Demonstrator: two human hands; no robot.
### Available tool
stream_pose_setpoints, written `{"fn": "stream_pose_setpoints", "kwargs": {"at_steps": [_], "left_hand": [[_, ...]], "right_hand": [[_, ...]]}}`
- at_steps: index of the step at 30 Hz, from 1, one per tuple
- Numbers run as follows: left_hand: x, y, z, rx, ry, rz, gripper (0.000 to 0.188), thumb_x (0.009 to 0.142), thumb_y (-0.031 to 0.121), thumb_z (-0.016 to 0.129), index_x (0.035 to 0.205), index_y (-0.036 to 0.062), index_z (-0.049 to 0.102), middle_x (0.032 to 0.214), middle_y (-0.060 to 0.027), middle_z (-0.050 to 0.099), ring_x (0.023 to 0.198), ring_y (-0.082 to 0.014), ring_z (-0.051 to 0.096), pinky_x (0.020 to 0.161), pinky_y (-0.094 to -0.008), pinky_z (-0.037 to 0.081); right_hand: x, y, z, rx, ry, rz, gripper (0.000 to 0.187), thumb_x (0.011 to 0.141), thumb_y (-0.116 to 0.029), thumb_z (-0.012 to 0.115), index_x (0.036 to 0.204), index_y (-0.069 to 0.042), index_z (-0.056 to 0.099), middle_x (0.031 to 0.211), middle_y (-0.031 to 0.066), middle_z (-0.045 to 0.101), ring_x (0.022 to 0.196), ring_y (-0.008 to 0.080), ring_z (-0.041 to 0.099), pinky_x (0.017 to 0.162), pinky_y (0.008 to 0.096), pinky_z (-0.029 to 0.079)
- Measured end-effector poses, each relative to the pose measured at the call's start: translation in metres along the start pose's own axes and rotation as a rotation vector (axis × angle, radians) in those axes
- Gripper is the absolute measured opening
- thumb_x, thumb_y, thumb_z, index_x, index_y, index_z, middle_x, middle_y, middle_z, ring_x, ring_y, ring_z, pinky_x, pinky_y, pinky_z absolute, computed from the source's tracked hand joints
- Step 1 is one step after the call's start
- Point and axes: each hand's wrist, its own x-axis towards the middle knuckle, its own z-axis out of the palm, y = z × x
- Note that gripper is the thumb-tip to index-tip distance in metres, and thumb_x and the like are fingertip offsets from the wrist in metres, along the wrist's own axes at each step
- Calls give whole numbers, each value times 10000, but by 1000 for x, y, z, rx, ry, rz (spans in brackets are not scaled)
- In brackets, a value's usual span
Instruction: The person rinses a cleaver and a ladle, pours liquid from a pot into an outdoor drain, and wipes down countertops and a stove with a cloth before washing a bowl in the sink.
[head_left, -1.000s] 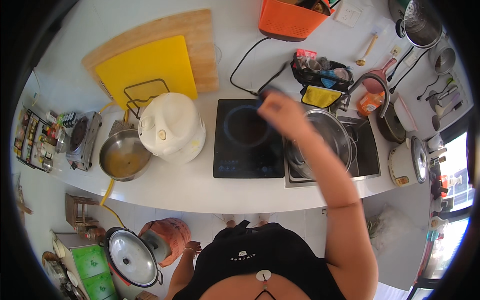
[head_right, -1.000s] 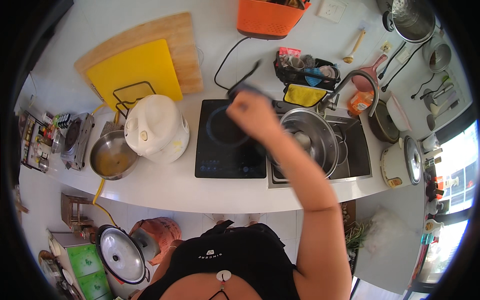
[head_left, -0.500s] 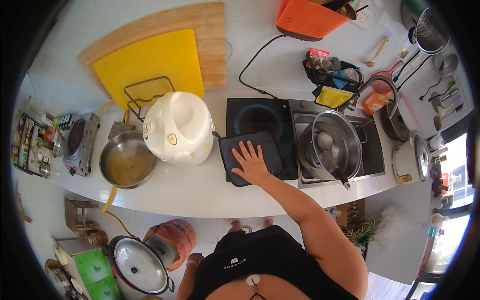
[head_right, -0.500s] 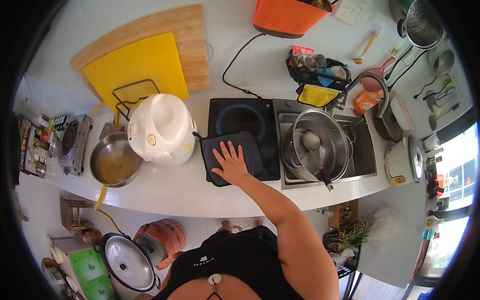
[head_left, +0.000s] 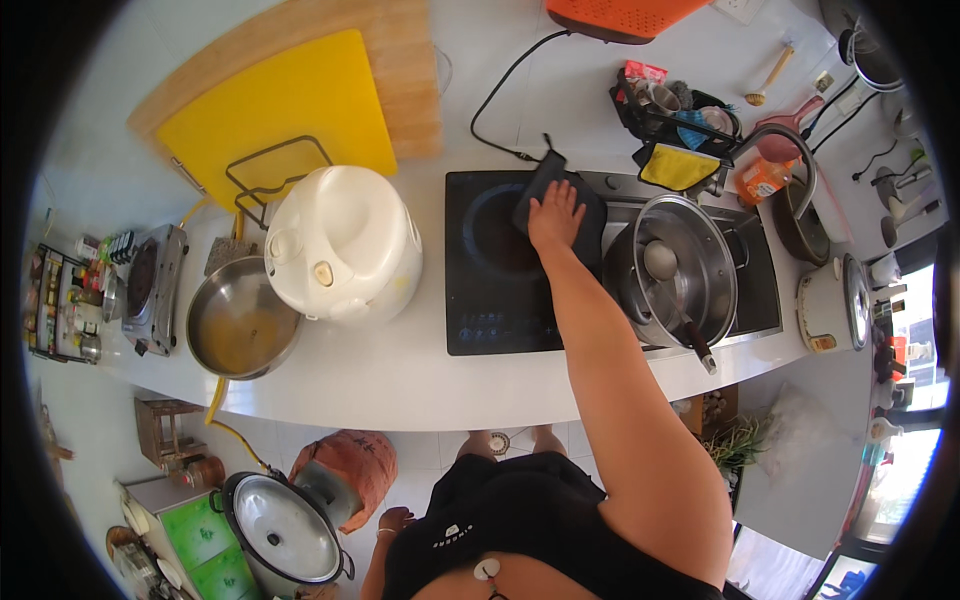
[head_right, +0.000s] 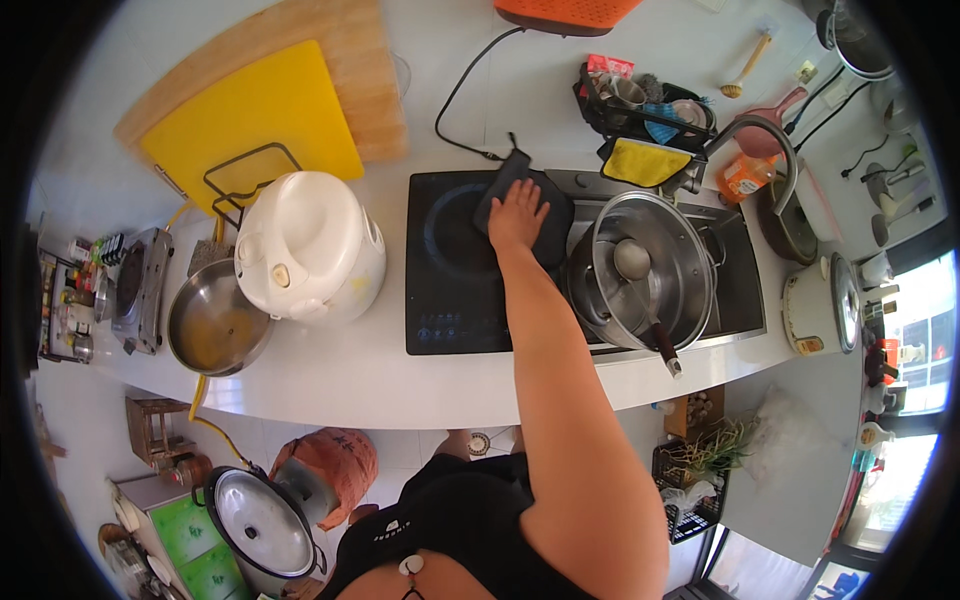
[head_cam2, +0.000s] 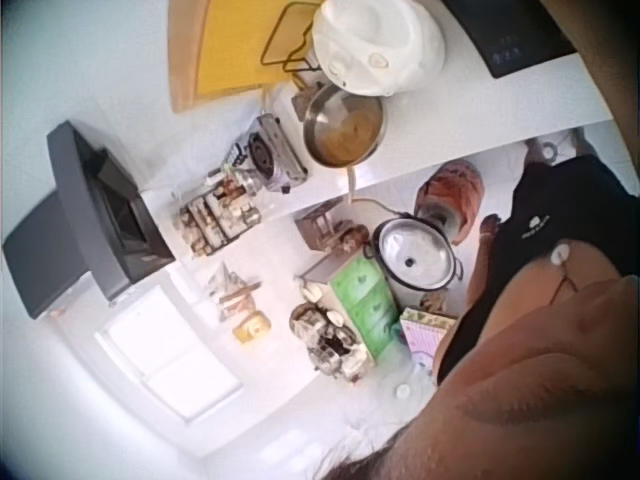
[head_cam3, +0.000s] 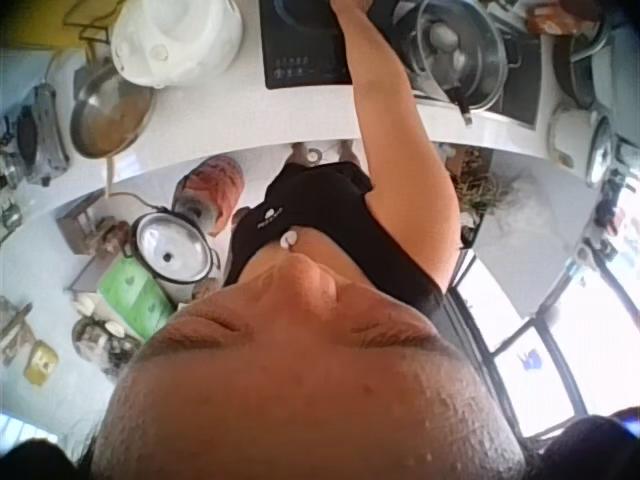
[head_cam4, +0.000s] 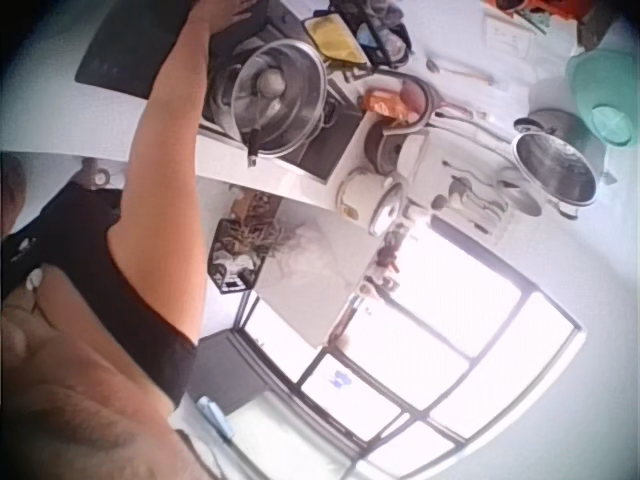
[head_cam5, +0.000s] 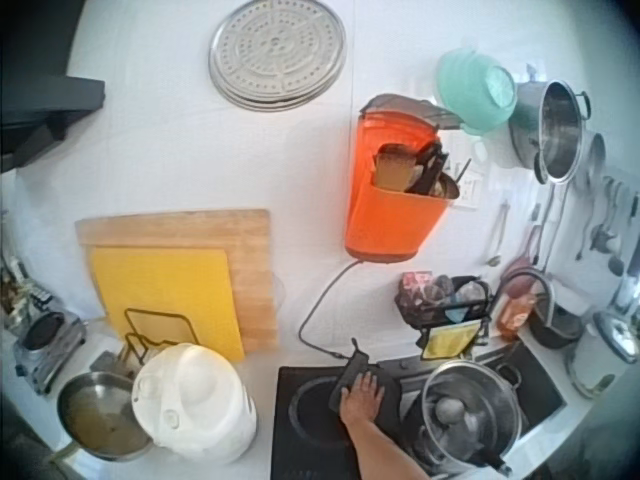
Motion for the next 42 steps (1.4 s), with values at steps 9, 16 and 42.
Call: {"fn": "stream_pose_setpoints", "kwargs": {"at_steps": [9, 16, 42], "left_hand": [[58, -1, 5, 124, -71, 149, 173, 774, 227, 583, 824, 62, 574, 847, -115, 634, 846, -269, 635, 701, -386, 513], [49, 119, -111, -62, -239, -20, 90, 832, 40, 483, 914, 48, 519, 937, -70, 623, 885, -211, 648, 669, -326, 530], [80, 64, -115, -1005, -9, -620, 133, 860, 164, 479, 897, 65, 561, 817, -92, 632, 670, -232, 648, 527, -331, 490]], "right_hand": [[-186, 40, -65, 27, 18, -230, 587, 875, -290, 514, 1340, 29, 353, 1410, 218, 322, 1329, 344, 275, 1092, 435, 212], [-227, -71, -52, 246, -185, -651, 531, 837, -241, 564, 1302, -26, 424, 1387, 161, 380, 1321, 291, 306, 1083, 403, 237], [-321, 20, -58, 275, -484, -938, 624, 864, -403, 526, 1375, -93, 350, 1464, 112, 282, 1369, 261, 220, 1105, 458, 147]]}}
